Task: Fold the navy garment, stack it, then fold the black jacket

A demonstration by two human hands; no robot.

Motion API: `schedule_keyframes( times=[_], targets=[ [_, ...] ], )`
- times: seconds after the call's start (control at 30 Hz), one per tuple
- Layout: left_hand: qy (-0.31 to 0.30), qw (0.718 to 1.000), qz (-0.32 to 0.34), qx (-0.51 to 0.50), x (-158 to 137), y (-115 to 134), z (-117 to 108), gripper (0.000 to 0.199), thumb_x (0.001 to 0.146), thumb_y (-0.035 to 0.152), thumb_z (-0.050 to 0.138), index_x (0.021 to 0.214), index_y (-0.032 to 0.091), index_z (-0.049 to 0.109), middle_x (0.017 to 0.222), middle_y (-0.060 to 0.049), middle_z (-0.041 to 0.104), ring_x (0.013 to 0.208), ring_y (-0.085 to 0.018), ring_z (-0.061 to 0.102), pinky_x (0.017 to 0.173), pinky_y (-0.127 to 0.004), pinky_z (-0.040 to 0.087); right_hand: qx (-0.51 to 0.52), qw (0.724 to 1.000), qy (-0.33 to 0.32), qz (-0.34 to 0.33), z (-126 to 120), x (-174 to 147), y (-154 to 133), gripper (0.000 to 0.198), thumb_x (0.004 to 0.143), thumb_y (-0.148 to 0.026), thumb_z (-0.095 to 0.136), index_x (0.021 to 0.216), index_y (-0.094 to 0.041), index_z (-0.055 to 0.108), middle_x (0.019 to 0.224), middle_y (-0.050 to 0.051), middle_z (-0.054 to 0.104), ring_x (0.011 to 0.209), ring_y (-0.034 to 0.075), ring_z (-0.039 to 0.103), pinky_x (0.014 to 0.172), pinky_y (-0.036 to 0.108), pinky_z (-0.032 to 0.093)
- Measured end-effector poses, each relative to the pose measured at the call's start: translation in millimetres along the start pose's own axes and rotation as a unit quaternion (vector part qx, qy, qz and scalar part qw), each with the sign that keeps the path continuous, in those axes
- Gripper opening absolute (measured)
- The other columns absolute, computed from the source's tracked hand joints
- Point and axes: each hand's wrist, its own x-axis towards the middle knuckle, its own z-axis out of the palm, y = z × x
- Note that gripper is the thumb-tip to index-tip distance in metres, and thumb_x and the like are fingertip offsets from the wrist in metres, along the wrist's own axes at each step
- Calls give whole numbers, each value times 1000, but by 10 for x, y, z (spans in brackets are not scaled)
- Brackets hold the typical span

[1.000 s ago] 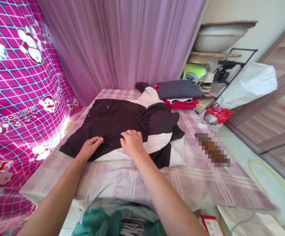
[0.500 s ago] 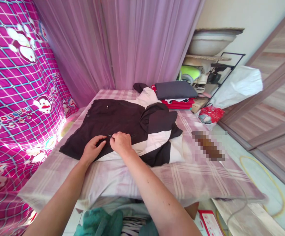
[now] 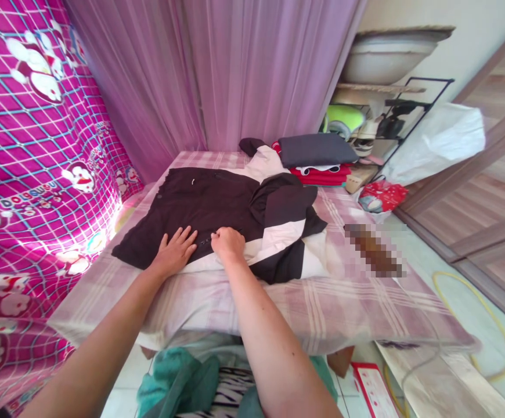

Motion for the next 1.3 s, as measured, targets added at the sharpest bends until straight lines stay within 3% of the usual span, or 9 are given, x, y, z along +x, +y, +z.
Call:
schedule_keyframes(
  times=[0.23,0.47,0.63,0.73,0.93,1.17,1.3],
  targets=[
    [-10,1000,-9,-7,8,-21,17,54,99,41,26,151,31,33,161,-4,27,148,-29,21,116,-62,17,39,998,3,42,-4,32,36,26,90,-40,54,94,-27,77,101,6,76,93,20,68,73,28,45],
    [-25,999,-27,-38,41,-29,-20,53,99,44,24,149,32,37,160,-3,29,148,-27,22,116,-61,17,69,996,11,-58,-19,-27,46,32,94,-41,50,82,-23,73,89,3,76,82,16,66,68,24,40],
    [-17,998,-44,-47,34,41,-75,56,96,50,33,149,32,36,160,-3,28,148,-28,21,117,-62,13,81,994,-14,-71,1,-55,28,35,90,-51,53,86,-23,73,85,3,75,79,16,66,65,24,40],
    [-21,997,-51,-45,21,85,-105,57,96,49,35,150,31,36,160,-3,27,149,-29,20,117,-63,13,50,995,-8,-81,26,-73,-20,32,84,-53,61,90,-24,74,90,2,75,85,18,67,69,25,43],
    [-38,997,-57,-28,12,102,-134,56,96,47,33,151,32,33,161,0,25,149,-26,18,117,-62,14,-41,993,-8,-107,63,-71,-87,21,89,-33,54,93,-28,74,96,2,76,90,17,68,75,26,45],
    [-37,997,-59,-30,11,87,-130,57,96,49,33,151,32,32,162,0,23,150,-26,17,118,-61,14,-66,991,-22,-114,105,-35,-147,27,89,-45,55,91,-26,74,97,5,76,93,20,68,77,28,47],
    [-44,997,-58,-29,4,92,-139,57,96,48,32,151,33,32,162,1,23,150,-25,17,118,-61,13,-80,990,2,-119,166,-79,-187,24,92,-38,52,98,-23,71,103,6,73,94,19,67,79,29,47]
  ],
)
